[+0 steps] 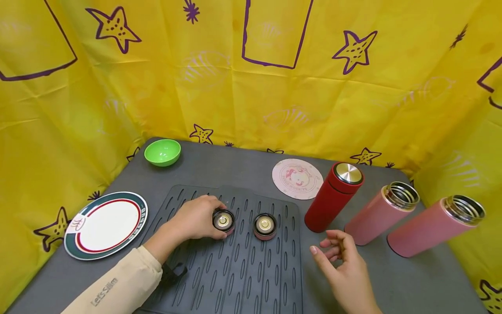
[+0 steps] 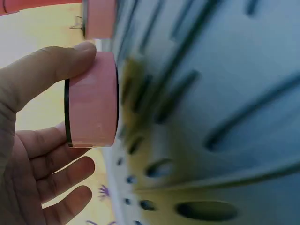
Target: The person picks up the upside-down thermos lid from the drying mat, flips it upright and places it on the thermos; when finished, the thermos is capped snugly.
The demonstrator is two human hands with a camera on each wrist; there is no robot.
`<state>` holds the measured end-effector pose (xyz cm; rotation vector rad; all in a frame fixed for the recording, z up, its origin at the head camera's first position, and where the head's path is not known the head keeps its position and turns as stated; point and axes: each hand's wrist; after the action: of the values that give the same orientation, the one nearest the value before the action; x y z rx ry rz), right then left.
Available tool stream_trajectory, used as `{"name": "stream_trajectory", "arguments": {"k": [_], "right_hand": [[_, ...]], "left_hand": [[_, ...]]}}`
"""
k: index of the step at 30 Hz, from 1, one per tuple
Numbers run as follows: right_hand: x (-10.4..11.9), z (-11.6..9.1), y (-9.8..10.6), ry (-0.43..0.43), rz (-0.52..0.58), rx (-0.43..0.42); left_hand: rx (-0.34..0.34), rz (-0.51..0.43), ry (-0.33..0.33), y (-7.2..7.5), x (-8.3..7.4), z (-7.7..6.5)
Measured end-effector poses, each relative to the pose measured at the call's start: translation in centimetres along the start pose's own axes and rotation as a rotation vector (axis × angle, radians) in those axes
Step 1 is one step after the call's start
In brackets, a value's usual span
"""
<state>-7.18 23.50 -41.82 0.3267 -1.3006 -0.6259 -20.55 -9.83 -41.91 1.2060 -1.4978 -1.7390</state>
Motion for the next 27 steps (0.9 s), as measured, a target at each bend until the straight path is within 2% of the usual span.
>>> {"name": "stream_trajectory", "arguments": {"k": [4, 7, 12, 16, 21, 27], "right_hand": [[0.2, 0.3, -0.2, 0.034, 0.072, 0.062], [0.6, 0.6, -0.6, 0.070, 0.139, 0.112], [2.1, 0.7, -1.5, 0.078, 0.245, 0.213], [3.3, 0.7, -2.1, 0.018, 0.357, 0.317], [4.0, 0.6, -2.3, -0.070, 0.451, 0.418], [3.9, 0.4, -2.4, -0.062, 0.479, 0.449]], "left_hand": [[-0.055, -0.013, -0.039, 1.3, -1.5, -0.7], [-0.088, -0.017, -0.108, 2.6, -3.8, -1.4], [-0.146, -0.028, -0.286, 4.1, -7.8, -2.6], [-0.198, -0.063, -0.408, 4.6, -10.3, -3.1], [-0.212, -0.124, -0.473, 4.4, -11.8, -3.2], [-0.242, -0.120, -0.530, 3.6, -12.6, -3.0]]}}
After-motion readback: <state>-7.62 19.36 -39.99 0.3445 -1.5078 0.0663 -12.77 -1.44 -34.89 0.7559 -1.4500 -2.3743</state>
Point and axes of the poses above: each hand's wrist, its own z-axis towards the middle knuckle, its own y-axis out of the back of the hand, x = y × z, and after that the axes turned 5 degrees about x, right-handed
